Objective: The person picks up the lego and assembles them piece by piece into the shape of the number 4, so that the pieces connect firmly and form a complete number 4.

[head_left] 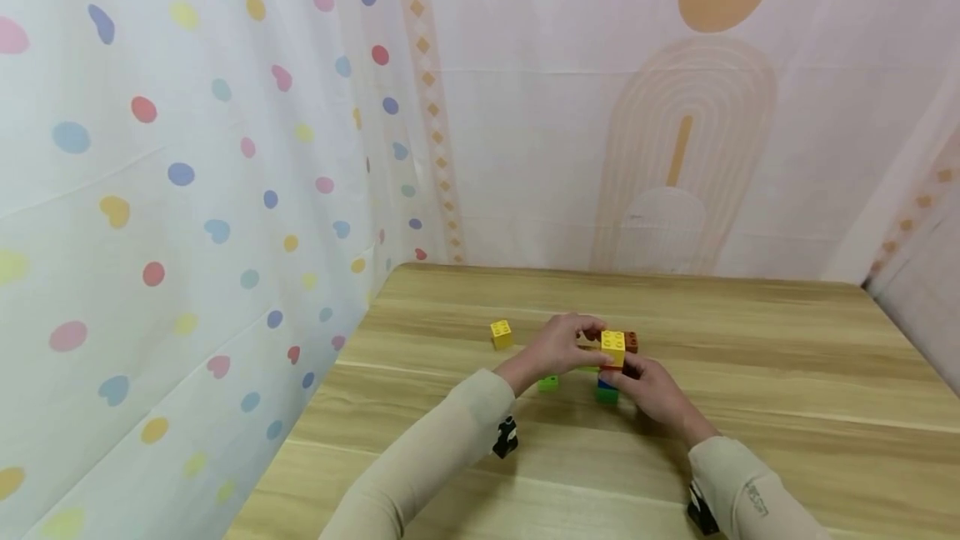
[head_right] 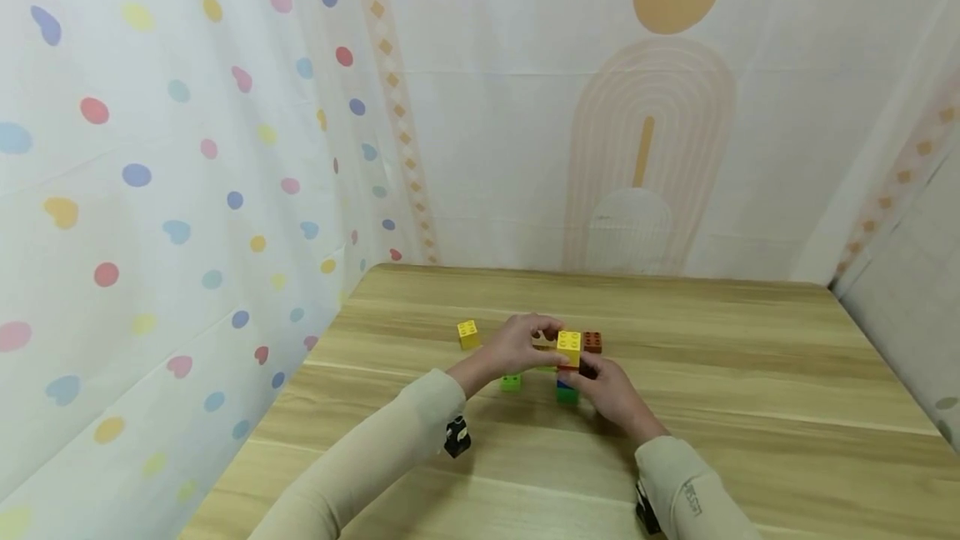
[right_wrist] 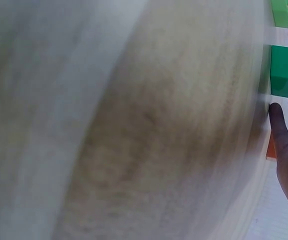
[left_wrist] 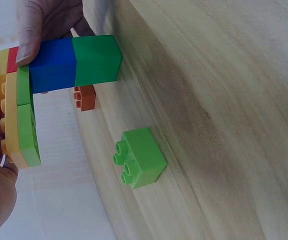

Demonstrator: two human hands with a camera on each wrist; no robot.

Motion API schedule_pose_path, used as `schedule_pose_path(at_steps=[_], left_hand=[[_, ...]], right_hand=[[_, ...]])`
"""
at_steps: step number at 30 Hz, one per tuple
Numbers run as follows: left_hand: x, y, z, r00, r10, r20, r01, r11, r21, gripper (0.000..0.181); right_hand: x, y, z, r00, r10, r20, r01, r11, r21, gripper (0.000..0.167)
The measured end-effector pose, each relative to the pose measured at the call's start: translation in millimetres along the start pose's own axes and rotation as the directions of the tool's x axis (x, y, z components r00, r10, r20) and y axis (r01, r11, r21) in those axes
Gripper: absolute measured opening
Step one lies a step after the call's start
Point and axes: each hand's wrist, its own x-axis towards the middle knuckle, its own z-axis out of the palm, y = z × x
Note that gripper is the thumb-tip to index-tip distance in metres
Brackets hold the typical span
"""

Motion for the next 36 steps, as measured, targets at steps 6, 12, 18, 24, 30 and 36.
schedule_pose_path(at_steps=[6,12,18,24,30,36], left_hand=[[-1.4,-6.6,-1.6,1.000,-0.003,0.005,0.004,0.998,-0.056,0.050],[-4.6,-16.8,-15.0,0.998,-0.035,-0.052,0.030,0.994,-0.102,0.049],[-7.1,-32.4,-36.3,0.991,-0.064,-0.119,0.052,0.993,-0.104,0.049],[-15.3,-52.1,-55.8,0.977,-0.111,-0.183,0.094,0.990,-0.104,0.050],[-27.6,-74.0,-70.2,0.954,-0.177,-0.244,0.151,0.981,-0.123,0.045],[-38.1,-95.0,-77.8,0.931,-0.209,-0.300,0.174,0.975,-0.142,0.044]], right_hand=[[-1.2,0.0,1.0,1.000,-0.004,0.003,0.004,1.000,0.016,0.052],[-1.0,-0.5,2.0,1.000,-0.001,0.005,0.001,0.999,0.044,0.052],[-2.6,-2.1,2.5,1.000,0.002,0.003,-0.003,0.998,0.059,0.053],[-2.2,-1.4,2.9,1.000,0.009,0.002,-0.009,0.999,0.046,0.054],[-1.3,1.3,3.8,1.000,0.016,-0.008,-0.016,1.000,0.027,0.055],[-1.8,0.5,3.6,1.000,0.021,-0.010,-0.021,0.999,0.033,0.055]])
